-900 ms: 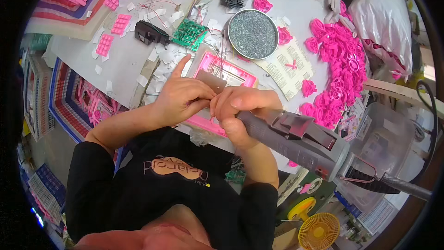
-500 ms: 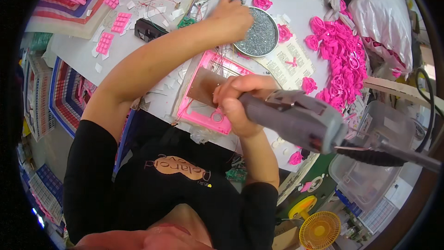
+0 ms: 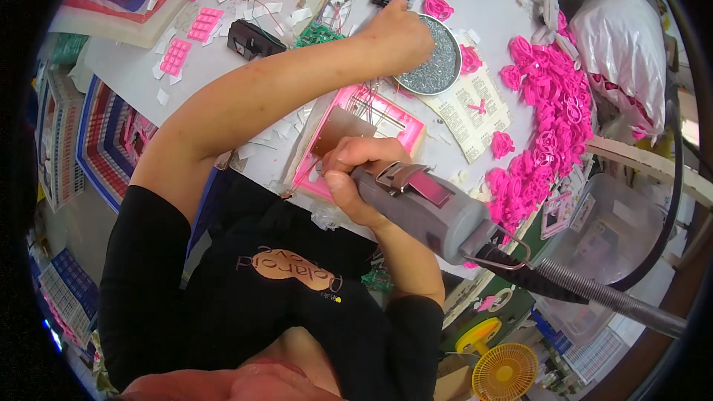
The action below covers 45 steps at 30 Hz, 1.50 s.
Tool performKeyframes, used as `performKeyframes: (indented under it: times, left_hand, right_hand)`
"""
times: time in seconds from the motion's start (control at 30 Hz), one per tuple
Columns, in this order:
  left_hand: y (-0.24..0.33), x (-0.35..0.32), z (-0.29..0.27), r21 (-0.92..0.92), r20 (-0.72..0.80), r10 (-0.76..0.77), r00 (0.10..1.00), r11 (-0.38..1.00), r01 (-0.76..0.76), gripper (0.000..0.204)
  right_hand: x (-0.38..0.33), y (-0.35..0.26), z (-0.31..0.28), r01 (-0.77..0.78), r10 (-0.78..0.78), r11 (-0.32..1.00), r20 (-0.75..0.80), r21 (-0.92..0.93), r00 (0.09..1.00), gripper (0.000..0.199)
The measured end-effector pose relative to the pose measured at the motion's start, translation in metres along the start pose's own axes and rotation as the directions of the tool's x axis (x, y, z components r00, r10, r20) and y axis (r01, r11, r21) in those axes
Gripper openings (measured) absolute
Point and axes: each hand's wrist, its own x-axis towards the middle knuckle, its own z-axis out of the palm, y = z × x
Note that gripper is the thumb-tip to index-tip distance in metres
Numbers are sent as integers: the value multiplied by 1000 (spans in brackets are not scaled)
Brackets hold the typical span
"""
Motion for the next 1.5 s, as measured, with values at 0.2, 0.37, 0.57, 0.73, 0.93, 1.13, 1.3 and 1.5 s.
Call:
performKeyframes:
  times: [0.2,0.37,0.57,0.73,0.93,1.13,1.3,1.5]
  left_hand:
    - [-2,-4,-6,-35,76,9,997,999,-6,15]
    - [-2,-2,11,-21,-55,-56,997,998,55,21]
    - [11,-31,-49,-118,55,42,998,992,-35,7]
    - [18,-151,-38,-413,-421,35,906,882,-226,10]
    - [28,-205,-22,-677,-277,-92,956,725,-126,11]
    - [26,-206,-20,-685,-338,-139,931,714,-142,11]
    - [26,-211,-20,-571,-404,-170,899,815,-103,34]
    - [45,-257,-40,-433,82,-242,967,865,254,62]
  right_hand:
    - [-5,7,-2,15,-14,1000,65,-10,998,25]
    - [-1,11,-1,30,-18,995,115,-100,993,24]
    - [6,-15,-12,103,-105,991,14,85,994,31]
    - [27,-37,-14,215,-216,975,12,52,976,30]
    - [21,-26,-4,79,-77,980,-20,183,997,33]
    - [22,-20,-1,53,-56,980,8,191,998,31]
    - [32,-15,6,133,-138,987,56,86,989,27]
    - [45,14,-5,99,-101,994,-51,-42,994,24]
